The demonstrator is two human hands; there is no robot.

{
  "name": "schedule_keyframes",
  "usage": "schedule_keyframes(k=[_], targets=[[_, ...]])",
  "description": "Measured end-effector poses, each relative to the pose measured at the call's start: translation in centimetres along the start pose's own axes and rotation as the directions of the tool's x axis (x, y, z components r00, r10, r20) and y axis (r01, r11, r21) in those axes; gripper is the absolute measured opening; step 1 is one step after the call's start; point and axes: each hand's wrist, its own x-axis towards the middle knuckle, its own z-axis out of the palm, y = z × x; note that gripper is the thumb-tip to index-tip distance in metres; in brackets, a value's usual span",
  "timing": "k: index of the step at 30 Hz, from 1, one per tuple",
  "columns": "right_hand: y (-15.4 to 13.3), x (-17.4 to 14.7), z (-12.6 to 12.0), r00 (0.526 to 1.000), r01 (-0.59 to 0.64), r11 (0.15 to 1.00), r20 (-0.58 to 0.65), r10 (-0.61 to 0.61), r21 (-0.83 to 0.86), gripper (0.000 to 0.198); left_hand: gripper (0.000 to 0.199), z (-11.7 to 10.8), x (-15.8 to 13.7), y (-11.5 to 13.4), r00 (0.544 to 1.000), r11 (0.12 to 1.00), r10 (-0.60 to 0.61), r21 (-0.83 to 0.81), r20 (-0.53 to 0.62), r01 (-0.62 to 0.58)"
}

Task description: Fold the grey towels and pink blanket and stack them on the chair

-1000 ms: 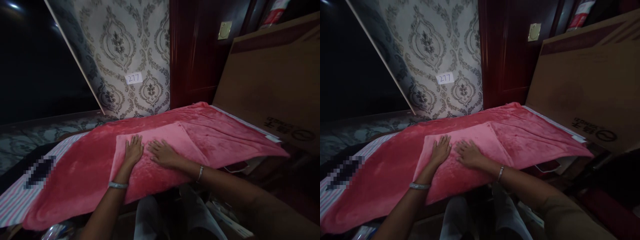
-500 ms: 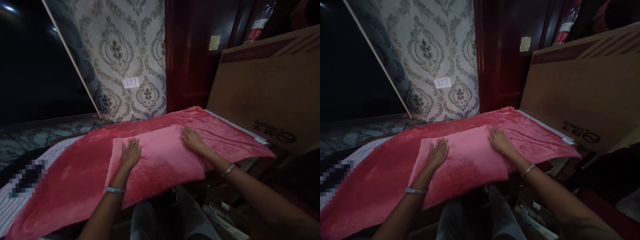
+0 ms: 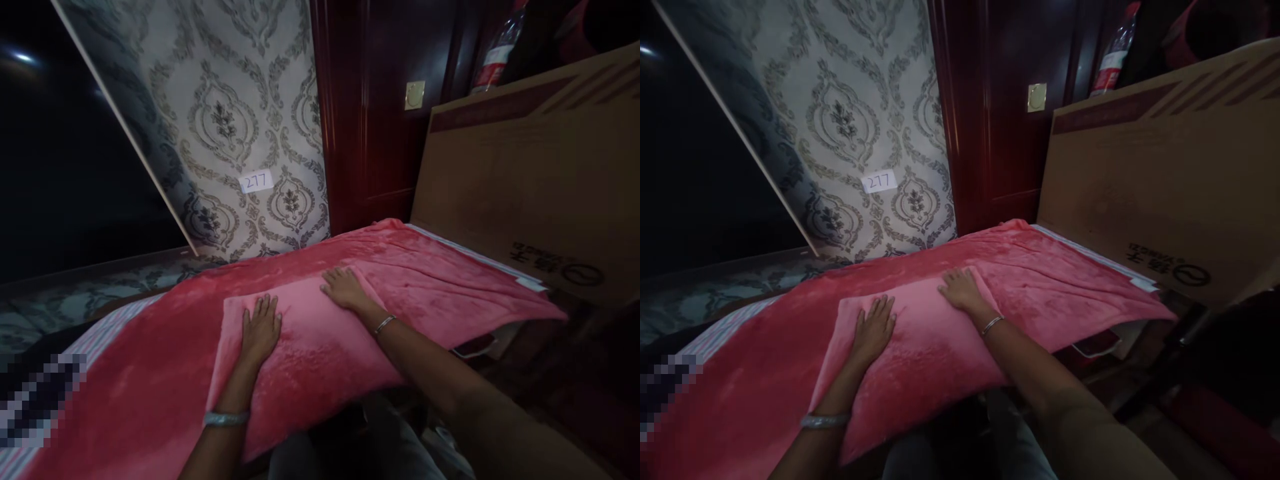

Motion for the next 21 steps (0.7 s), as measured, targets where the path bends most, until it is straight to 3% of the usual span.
schedule_keyframes(k=[4,10,13,16,18,21], targets=[[5.5,-1.0,-0.4,0.973,-0.23,0.973,0.013,0.23,0.011,0.057,0.057,-0.1,0.0,0.2,1.0,1.0,-0.016,-0.019,0.018,0.017],[8.0,-1.8,-2.1,0.948,-0.316,0.948,0.038,0.315,0.03,0.058,0.056,-0.2,-0.2,0.5,1.0,0.999,-0.013,-0.042,0.003,0.013],[5.3,-1.1,-3.9,0.968,-0.239,0.969,-0.059,0.242,0.054,0.066,0.055,-0.1,-0.2,0.4,1.0,0.998,-0.016,-0.061,-0.008,0.015],[-0.6,-0.6,-4.5,0.989,0.079,0.993,-0.133,-0.066,0.092,0.066,0.055,-0.2,-0.2,0.5,1.0,0.997,-0.02,-0.076,-0.002,0.02],[-5.1,-0.8,-3.9,0.972,0.233,0.967,-0.069,-0.226,0.104,0.065,0.056,-0.3,-0.3,0.5,1.0,0.997,-0.02,-0.079,0.006,0.02],[-9.5,-1.6,-1.6,0.962,0.26,0.961,0.06,-0.266,0.093,0.062,0.057,-0.4,-0.6,0.6,0.999,0.996,-0.036,-0.076,0.017,0.037]])
